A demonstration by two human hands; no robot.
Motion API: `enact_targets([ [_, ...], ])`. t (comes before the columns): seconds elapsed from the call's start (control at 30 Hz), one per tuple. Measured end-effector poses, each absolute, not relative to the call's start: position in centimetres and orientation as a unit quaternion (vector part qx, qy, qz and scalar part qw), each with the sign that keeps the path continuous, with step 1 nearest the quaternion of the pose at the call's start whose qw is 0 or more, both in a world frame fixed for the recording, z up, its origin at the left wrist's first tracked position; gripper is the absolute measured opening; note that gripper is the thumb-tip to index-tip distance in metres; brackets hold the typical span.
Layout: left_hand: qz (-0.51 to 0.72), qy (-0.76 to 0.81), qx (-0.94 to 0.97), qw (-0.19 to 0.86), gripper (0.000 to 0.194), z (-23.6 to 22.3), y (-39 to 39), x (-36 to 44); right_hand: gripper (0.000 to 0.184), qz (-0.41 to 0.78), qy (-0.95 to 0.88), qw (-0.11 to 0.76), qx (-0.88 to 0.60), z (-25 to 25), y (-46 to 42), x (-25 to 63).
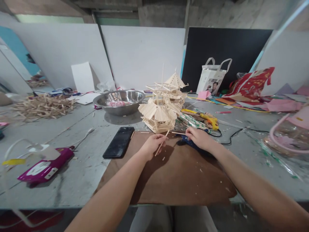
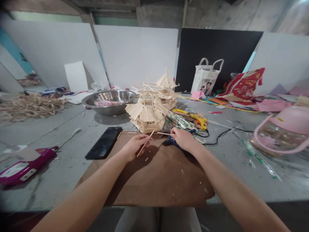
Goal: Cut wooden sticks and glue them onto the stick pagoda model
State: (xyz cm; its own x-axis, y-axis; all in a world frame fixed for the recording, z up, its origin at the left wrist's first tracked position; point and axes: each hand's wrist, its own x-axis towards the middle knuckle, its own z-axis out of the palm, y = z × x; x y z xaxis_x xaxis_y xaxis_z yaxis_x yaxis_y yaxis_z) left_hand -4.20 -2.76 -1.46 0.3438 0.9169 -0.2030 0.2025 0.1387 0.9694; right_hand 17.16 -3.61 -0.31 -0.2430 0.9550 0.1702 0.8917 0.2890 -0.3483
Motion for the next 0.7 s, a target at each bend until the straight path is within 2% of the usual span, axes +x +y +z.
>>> enact_targets([
  [0.17, 0.223, 0.533, 0.791, 0.201, 0.016, -2.2, -3.7, -3.6, 0.017, 0.02, -0.813, 0.181, -0.553, 2.6, -3.3, 14.6],
  [0.23, 0.179, 0.526, 0.821, 0.129, 0.017, -2.5, -4.0, -3.4, 0.018, -0.003, -0.841, 0.152, -0.52, 3.2, -3.1, 12.2],
  [0.4, 0.155, 0.51, 0.842, 0.086, 0.027, -2.9, -4.2, -3.5, 0.023, -0.082, -0.876, 0.104, -0.464, 2.8, -1.7, 5.4],
  [0.5, 0.138, 0.509, 0.845, 0.093, 0.034, -2.9, -4.1, -3.6, 0.022, -0.13, -0.86, 0.122, -0.477, 2.7, -1.6, 3.3],
  [0.6, 0.12, 0.512, 0.846, 0.09, 0.036, -2.7, -4.1, -3.6, 0.021, -0.142, -0.857, 0.151, -0.471, 3.0, -2.5, 4.1],
  [0.7, 0.111, 0.508, 0.85, 0.086, 0.03, -2.4, -4.2, -3.6, 0.028, -0.116, -0.838, 0.171, -0.505, 3.1, -3.0, 7.5],
])
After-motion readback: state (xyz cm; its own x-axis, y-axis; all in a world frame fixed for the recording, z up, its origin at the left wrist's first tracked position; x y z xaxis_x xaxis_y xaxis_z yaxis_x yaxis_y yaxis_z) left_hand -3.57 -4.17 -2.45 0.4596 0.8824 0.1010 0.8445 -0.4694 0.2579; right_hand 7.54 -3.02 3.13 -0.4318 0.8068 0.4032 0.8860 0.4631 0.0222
